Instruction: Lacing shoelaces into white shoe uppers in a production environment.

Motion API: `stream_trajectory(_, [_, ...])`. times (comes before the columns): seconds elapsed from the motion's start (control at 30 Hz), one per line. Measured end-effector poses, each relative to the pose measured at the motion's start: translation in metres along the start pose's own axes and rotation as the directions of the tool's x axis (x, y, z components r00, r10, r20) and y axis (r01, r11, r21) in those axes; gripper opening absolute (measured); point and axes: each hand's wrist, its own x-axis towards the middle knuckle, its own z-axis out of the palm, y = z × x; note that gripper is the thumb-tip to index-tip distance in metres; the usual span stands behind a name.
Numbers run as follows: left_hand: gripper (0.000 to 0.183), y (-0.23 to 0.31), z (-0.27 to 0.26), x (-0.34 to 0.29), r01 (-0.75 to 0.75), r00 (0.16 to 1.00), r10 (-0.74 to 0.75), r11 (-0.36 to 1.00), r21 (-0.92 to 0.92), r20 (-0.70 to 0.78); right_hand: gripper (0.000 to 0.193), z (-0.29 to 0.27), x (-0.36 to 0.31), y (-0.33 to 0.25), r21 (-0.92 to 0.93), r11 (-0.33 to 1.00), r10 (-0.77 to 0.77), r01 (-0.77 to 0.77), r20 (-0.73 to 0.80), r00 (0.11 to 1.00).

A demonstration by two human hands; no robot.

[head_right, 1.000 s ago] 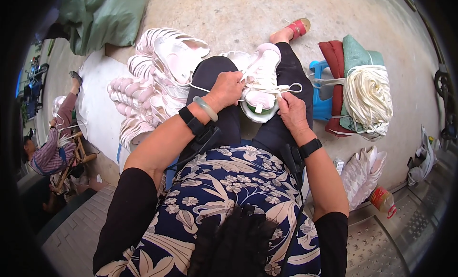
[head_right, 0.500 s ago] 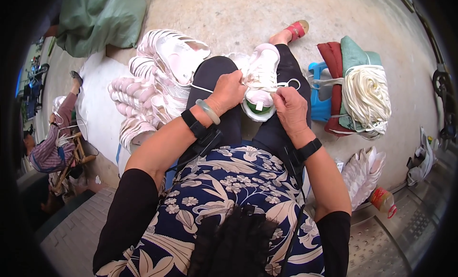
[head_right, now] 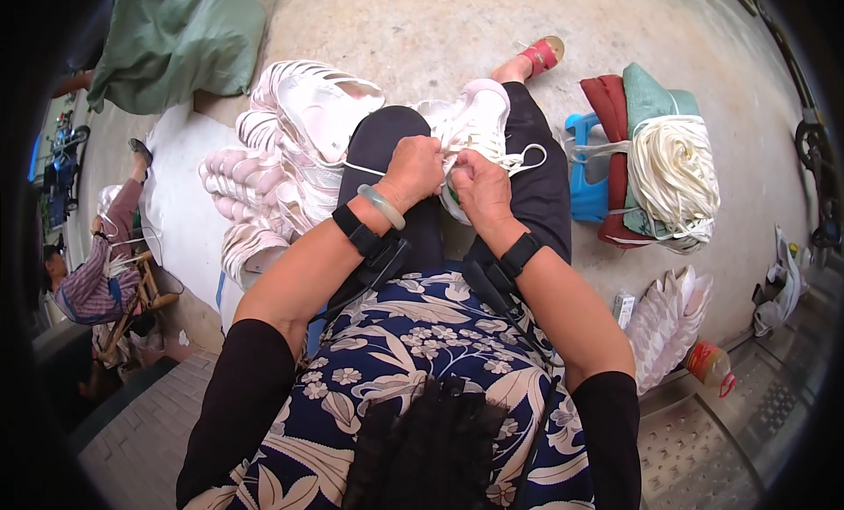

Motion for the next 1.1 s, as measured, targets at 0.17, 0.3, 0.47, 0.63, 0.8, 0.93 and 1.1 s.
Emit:
stream_trajectory(0.17, [0.014, 0.005, 0.005, 0.0, -0.032, 0.997, 0.037, 0.996, 0.081, -0.065, 0.01, -0.006, 0.006, -0.011, 0.216, 0.959, 0.157, -0.181, 0.123, 0.98])
stream_trajectory(0.3, [0.014, 0.007, 0.002, 0.0, -0.033, 0.999, 0.034, 0.999, 0.021, -0.036, 0.006, -0.002, 0.006, -0.006, 0.137, 0.982, 0.11, -0.126, 0.119, 0.987])
stream_trajectory(0.47, [0.012, 0.009, 0.005, 0.004, 0.156, 0.983, -0.178, 0.934, -0.322, -0.042, 0.009, -0.003, 0.007, 0.004, -0.055, 0.998, 0.016, -0.014, 0.051, 0.999])
stream_trajectory(0.63, [0.011, 0.007, 0.006, 0.006, 0.141, 0.978, -0.178, 0.948, -0.285, -0.111, 0.013, -0.01, 0.007, 0.005, -0.109, 0.993, 0.052, -0.042, 0.093, 0.994])
stream_trajectory(0.8, [0.012, 0.024, -0.01, 0.004, 0.333, 0.92, -0.39, 0.75, -0.572, 0.024, 0.013, -0.03, -0.008, -0.008, -0.225, 0.97, -0.072, 0.095, 0.104, 0.992])
stream_trajectory(0.93, [0.009, 0.023, -0.014, 0.002, 0.359, 0.9, -0.426, 0.606, -0.71, 0.093, 0.012, -0.067, -0.039, -0.018, -0.292, 0.909, -0.246, 0.297, 0.198, 0.949])
stream_trajectory(1.1, [0.009, 0.022, -0.017, 0.001, 0.432, 0.876, -0.45, 0.564, -0.703, 0.176, 0.01, -0.118, -0.088, -0.015, -0.215, 0.922, -0.256, 0.323, 0.288, 0.923])
